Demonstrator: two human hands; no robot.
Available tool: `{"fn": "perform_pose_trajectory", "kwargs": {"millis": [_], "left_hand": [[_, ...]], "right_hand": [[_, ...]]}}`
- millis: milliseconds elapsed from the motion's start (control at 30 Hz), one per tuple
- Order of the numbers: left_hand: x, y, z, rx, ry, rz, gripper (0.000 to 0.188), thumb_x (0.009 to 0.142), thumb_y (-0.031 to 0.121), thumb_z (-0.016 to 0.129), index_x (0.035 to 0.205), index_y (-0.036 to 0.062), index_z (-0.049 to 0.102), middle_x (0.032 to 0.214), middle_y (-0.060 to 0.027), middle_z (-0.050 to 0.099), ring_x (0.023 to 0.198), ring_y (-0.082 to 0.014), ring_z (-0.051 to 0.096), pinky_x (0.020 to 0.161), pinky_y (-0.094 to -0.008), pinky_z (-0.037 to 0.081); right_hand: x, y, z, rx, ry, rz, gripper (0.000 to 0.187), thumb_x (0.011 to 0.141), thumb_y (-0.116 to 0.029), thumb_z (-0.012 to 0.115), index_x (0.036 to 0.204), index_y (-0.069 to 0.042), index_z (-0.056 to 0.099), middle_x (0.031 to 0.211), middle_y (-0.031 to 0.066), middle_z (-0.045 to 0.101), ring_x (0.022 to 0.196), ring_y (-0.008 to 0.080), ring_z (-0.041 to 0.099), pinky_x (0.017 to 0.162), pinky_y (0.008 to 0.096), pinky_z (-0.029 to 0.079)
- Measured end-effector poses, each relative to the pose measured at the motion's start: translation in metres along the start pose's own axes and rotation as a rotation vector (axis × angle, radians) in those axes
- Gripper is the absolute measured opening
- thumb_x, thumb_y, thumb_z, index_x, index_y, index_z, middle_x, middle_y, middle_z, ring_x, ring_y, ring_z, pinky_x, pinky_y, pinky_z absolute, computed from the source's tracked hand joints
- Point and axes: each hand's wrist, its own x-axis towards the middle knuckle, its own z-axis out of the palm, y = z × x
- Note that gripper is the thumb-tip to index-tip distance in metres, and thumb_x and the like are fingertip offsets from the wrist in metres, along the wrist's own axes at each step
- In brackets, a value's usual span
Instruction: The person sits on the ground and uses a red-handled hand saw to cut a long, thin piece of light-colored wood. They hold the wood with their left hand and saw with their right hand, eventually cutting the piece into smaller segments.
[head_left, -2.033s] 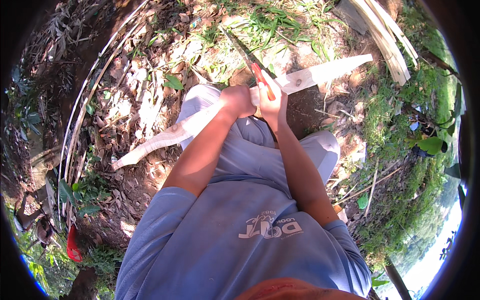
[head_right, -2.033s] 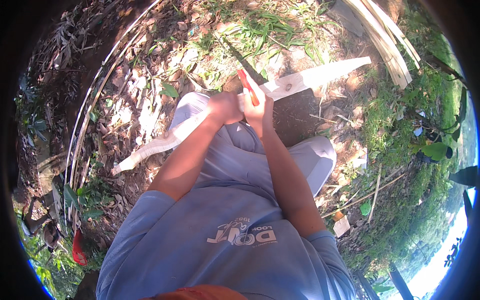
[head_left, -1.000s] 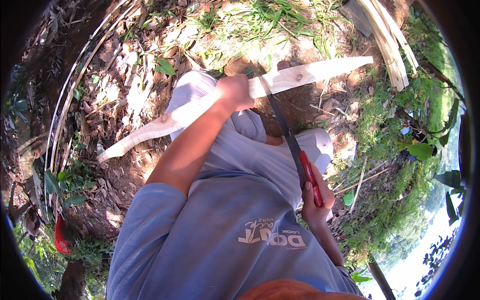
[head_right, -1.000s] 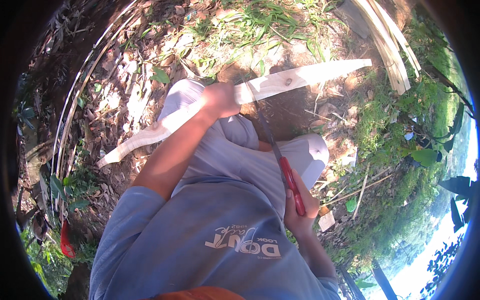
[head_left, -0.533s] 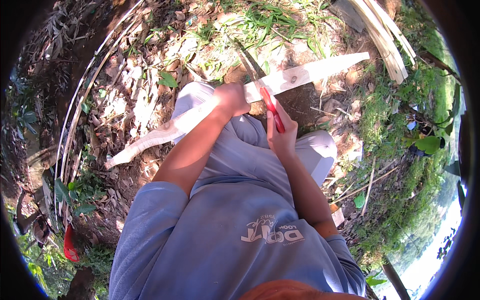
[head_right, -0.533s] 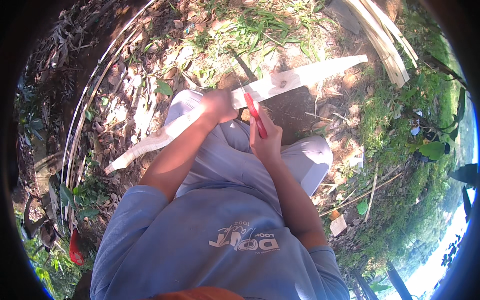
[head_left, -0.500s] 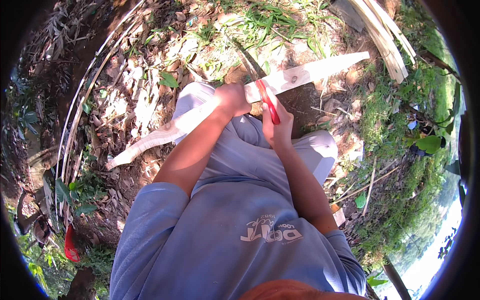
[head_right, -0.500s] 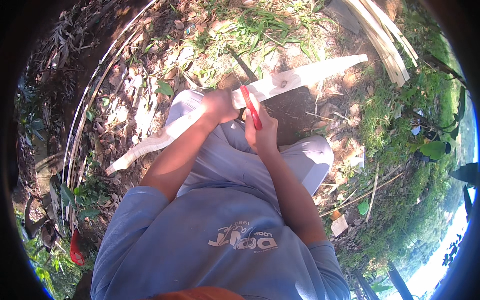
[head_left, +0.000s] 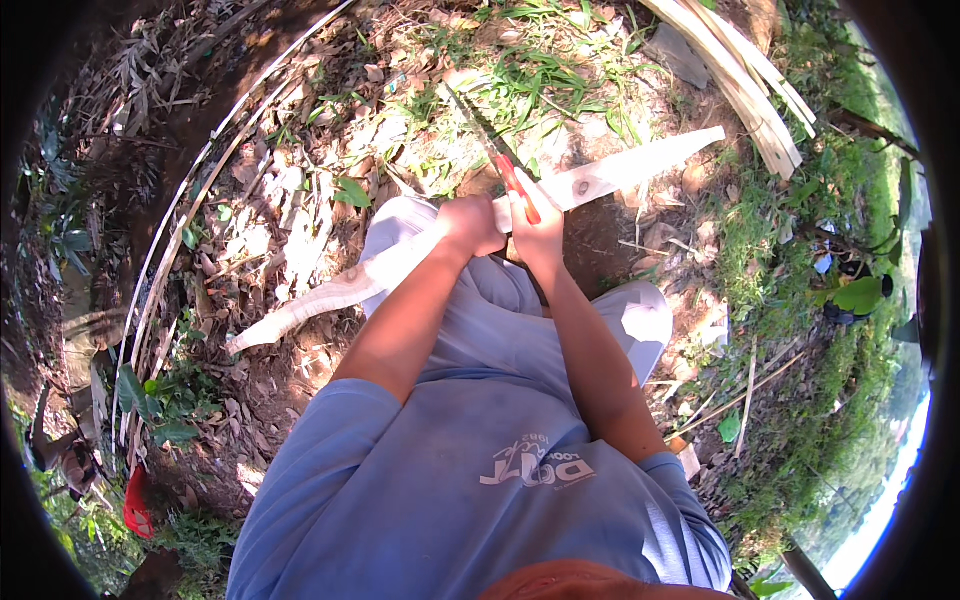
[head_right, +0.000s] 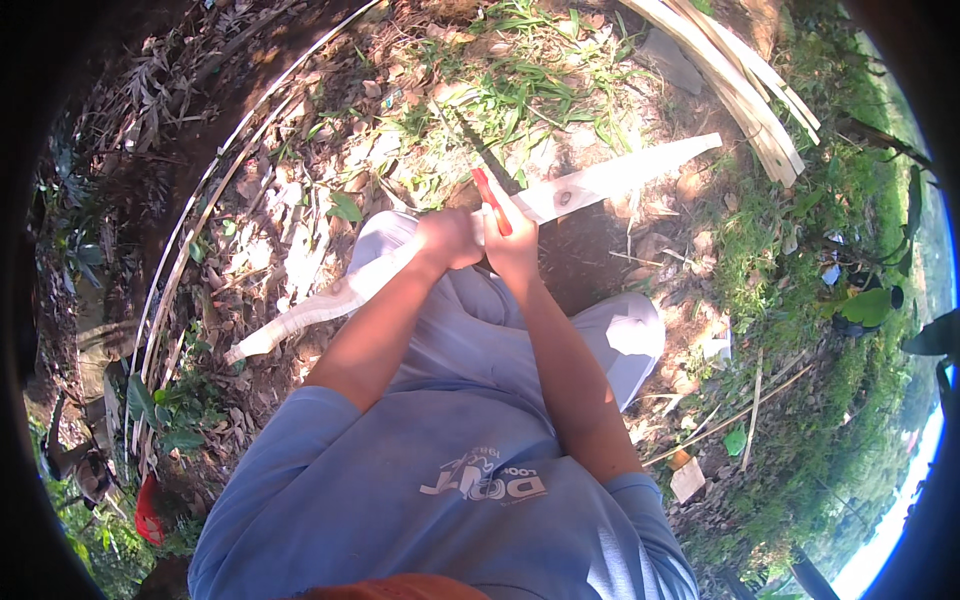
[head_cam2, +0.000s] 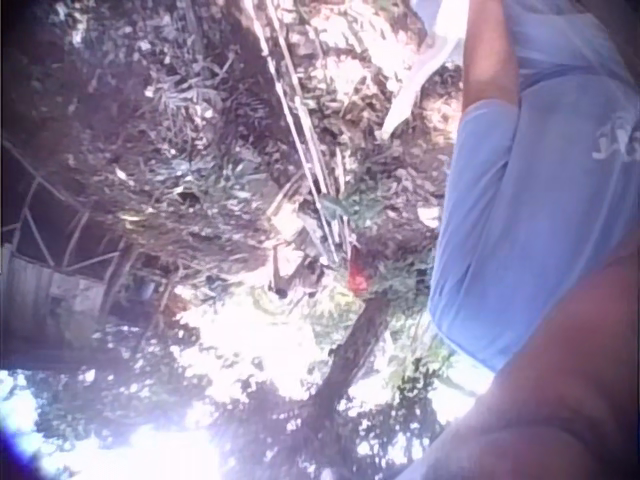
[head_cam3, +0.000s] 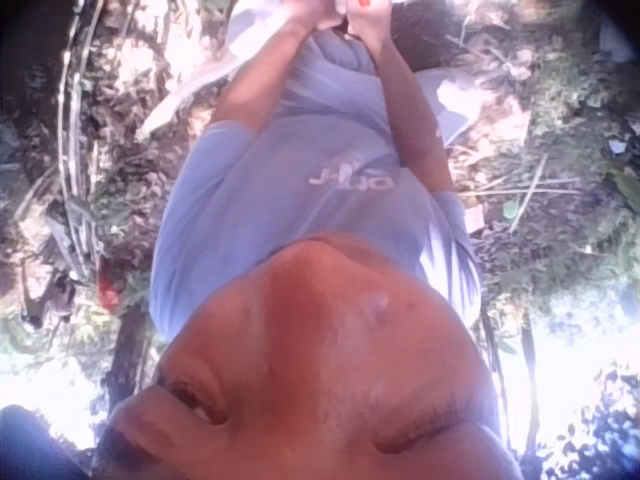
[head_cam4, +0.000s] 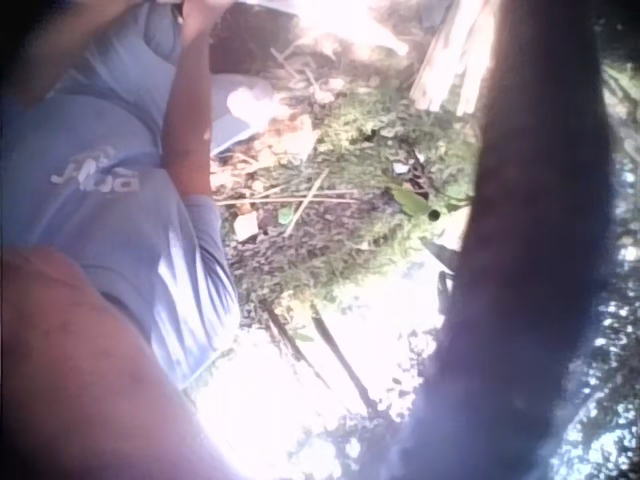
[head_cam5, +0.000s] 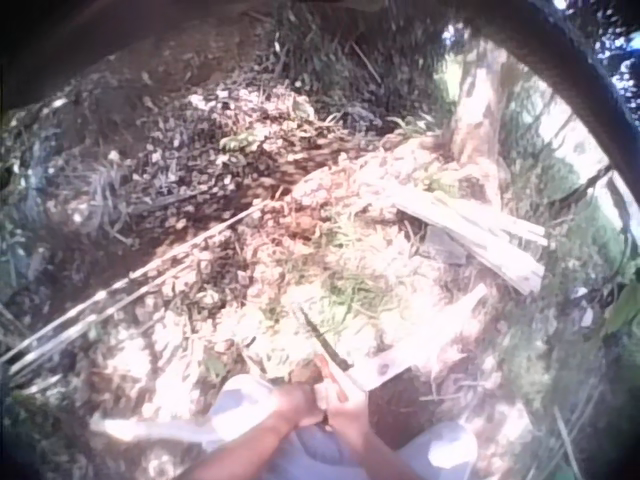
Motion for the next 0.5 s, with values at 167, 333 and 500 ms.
{"fn": "perform_pose_trajectory", "kwargs": {"millis": [167,333,500], "left_hand": [[0.010,-0.007,0.018,-0.012,0.112,0.007,0.039,0.067,0.012,0.075,0.103,0.0021,0.081,0.103,-0.0198,0.082,0.097,-0.0346,0.082,0.080,-0.0435,0.065],[0.011,-0.002,0.007,0.003,0.019,0.032,0.036,0.069,0.015,0.075,0.103,0.0030,0.081,0.103,-0.0193,0.082,0.097,-0.0347,0.082,0.081,-0.0428,0.065],[0.002,-0.002,0.003,-0.019,0.014,0.003,0.038,0.066,0.011,0.075,0.103,0.0031,0.081,0.102,-0.0199,0.082,0.097,-0.0349,0.082,0.080,-0.0421,0.065]], "right_hand": [[-0.036,-0.018,-0.035,-0.075,-0.057,0.267,0.043,0.106,-0.009,0.069,0.147,0.004,0.065,0.103,0.0041,0.074,0.081,0.0075,0.061,0.075,0.0258,0.053],[-0.126,-0.038,-0.110,-0.247,-0.077,0.142,0.046,0.110,-0.014,0.065,0.154,-0.001,0.061,0.098,0.0016,0.071,0.074,0.0048,0.056,0.068,0.0227,0.049],[-0.189,-0.138,-0.181,-0.342,-0.111,0.411,0.048,0.109,-0.024,0.067,0.150,0.001,0.064,0.122,0.0168,0.079,0.110,0.0193,0.075,0.098,0.0338,0.057]]}}
